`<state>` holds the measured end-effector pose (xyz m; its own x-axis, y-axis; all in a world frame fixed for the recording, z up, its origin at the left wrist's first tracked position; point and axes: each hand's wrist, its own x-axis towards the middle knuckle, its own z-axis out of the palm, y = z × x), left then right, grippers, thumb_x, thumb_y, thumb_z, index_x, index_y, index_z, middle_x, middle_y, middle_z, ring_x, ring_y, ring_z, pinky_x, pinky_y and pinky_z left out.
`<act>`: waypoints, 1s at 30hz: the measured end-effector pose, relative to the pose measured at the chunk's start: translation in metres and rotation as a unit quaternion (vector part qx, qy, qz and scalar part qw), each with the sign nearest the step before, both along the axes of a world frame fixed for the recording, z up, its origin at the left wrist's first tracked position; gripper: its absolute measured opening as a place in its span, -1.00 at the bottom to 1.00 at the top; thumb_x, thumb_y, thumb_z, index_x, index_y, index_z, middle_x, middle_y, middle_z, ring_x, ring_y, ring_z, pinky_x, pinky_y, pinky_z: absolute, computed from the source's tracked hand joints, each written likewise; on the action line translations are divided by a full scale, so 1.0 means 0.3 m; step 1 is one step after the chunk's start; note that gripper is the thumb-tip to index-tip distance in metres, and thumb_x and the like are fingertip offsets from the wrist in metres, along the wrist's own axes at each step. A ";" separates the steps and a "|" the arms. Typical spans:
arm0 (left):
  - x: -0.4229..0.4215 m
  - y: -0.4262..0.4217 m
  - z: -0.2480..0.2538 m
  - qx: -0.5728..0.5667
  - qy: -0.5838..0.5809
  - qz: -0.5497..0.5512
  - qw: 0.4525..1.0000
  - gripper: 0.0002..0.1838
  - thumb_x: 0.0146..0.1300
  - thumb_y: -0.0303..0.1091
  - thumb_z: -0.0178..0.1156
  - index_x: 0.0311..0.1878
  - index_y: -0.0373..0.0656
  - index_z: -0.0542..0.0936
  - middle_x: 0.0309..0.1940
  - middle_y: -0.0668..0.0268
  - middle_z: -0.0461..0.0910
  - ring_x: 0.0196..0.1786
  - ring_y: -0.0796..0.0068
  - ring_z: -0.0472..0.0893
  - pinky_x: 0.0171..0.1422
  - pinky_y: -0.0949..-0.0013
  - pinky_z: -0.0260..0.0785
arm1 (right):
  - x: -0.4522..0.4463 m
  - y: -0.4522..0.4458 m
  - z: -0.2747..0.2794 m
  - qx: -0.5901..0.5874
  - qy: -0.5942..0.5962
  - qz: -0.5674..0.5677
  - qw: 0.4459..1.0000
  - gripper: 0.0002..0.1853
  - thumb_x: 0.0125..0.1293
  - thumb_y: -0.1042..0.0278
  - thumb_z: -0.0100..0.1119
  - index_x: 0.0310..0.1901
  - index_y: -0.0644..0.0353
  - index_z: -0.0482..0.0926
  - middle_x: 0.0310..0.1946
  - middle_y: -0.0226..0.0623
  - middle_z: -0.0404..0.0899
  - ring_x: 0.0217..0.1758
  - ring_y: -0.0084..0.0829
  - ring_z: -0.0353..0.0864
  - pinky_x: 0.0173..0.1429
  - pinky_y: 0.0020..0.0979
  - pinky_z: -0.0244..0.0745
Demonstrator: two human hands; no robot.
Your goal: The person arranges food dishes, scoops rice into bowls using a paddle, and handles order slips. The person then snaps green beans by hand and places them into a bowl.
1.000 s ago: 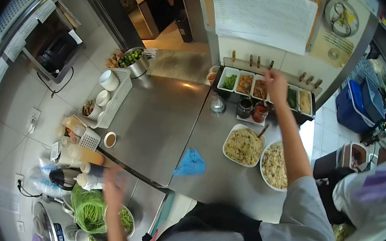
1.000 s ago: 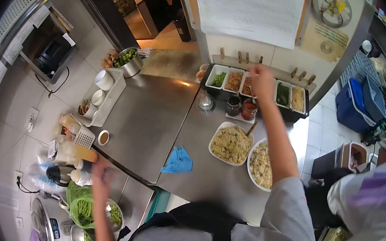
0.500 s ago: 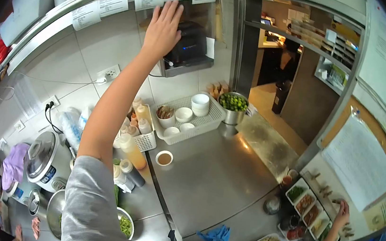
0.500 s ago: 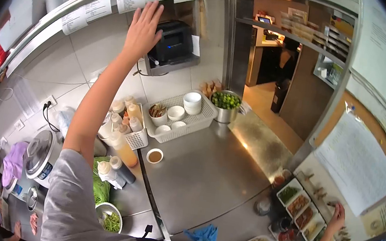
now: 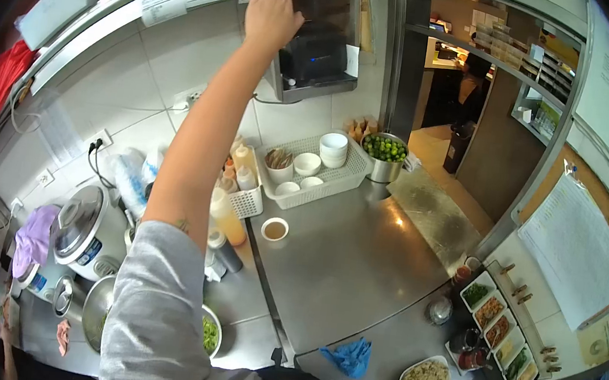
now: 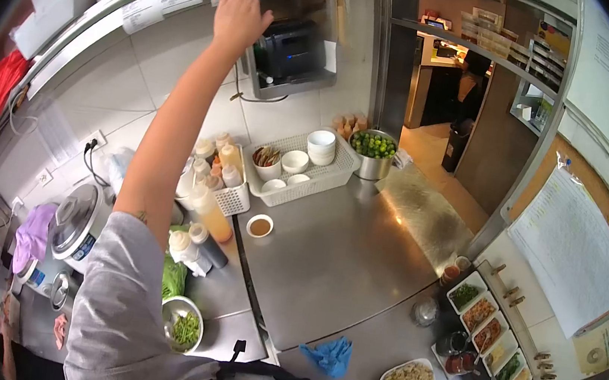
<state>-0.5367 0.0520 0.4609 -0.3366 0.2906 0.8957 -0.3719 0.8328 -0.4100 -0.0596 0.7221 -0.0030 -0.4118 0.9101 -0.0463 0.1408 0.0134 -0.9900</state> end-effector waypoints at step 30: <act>1.561 0.412 -1.585 0.517 -0.674 -0.381 0.364 -0.71 0.35 -0.35 0.08 0.10 -0.17 0.56 -0.18 0.17 0.68 -0.11 0.46 0.65 -0.03 0.38 0.45 | 0.282 -0.076 -0.119 0.167 -0.027 0.049 0.984 -0.76 0.48 0.23 -0.09 -0.07 0.23 0.46 -0.29 -0.26 0.66 -0.32 -0.50 0.60 -0.19 -0.44 0.53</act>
